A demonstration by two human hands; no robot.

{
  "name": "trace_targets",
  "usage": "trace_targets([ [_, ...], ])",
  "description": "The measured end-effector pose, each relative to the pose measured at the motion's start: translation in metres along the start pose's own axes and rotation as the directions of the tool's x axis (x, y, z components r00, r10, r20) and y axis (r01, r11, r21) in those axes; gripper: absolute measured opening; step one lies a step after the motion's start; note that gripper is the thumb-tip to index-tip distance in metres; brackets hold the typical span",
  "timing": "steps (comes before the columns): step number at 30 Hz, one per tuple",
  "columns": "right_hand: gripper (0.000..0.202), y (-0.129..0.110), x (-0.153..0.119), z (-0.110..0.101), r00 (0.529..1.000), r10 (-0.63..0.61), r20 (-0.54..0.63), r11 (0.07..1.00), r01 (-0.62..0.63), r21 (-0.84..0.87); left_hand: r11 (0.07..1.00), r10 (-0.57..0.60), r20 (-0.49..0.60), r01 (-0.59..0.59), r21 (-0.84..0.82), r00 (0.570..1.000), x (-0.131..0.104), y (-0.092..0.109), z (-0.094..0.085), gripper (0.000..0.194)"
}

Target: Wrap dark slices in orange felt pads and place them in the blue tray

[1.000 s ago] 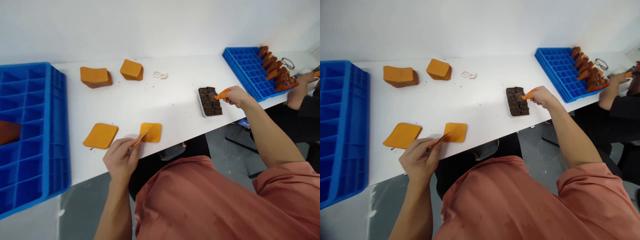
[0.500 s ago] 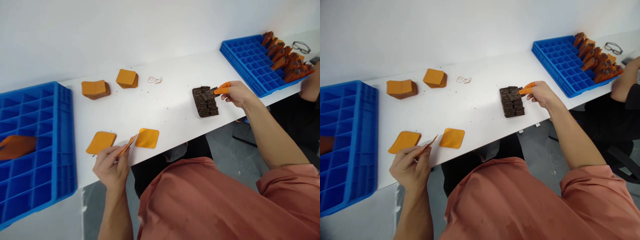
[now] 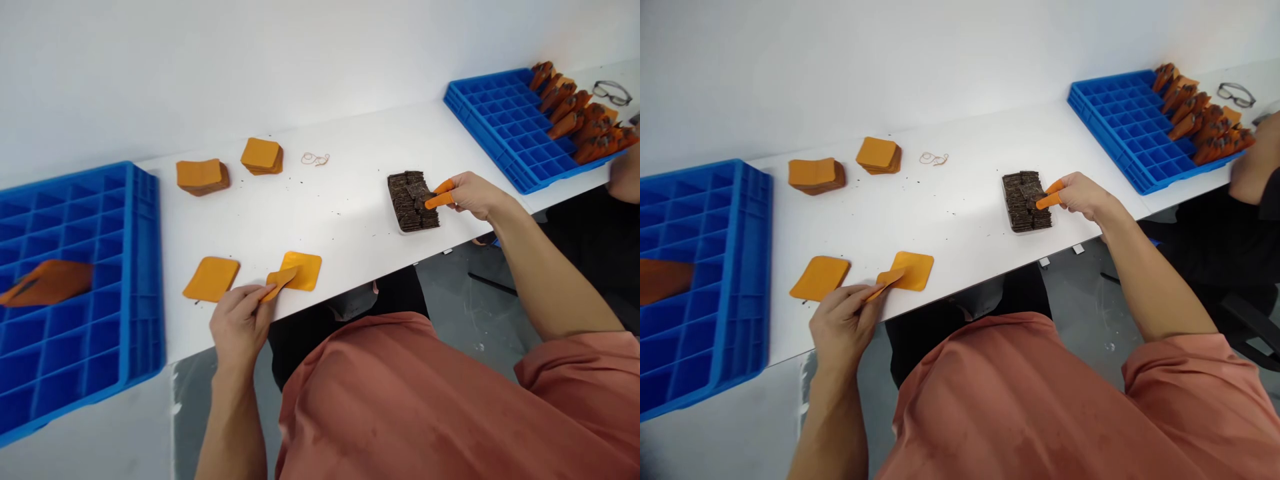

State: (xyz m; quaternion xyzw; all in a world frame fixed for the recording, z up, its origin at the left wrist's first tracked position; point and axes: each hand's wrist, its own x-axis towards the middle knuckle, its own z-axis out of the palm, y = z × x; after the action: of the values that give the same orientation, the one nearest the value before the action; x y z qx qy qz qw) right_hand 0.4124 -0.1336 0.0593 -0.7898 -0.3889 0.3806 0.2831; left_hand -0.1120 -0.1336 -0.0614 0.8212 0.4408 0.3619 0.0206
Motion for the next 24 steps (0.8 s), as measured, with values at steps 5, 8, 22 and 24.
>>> trace_targets([
  [5,0.035,-0.002,-0.012,0.000,0.997,-0.069,-0.029,0.996,0.071,0.055,0.996,-0.081,-0.016,0.080,-0.040,0.997,0.004,0.001,-0.006,0.022],
  [8,0.032,-0.010,-0.026,0.010,0.971,-0.234,-0.053,0.962,0.239,0.131,0.985,-0.148,-0.093,0.138,-0.100,0.985,0.011,0.002,-0.017,0.019],
  [22,0.016,-0.071,-0.061,0.094,0.761,-0.649,0.028,0.719,0.600,0.350,0.747,-0.078,0.187,0.181,-0.640,0.979,0.157,0.045,0.017,0.022],
  [24,0.017,-0.076,-0.059,0.116,0.791,-0.600,0.121,0.718,0.466,0.517,0.652,-0.070,0.219,0.211,-0.728,0.973,0.159,0.045,0.032,0.022],
])
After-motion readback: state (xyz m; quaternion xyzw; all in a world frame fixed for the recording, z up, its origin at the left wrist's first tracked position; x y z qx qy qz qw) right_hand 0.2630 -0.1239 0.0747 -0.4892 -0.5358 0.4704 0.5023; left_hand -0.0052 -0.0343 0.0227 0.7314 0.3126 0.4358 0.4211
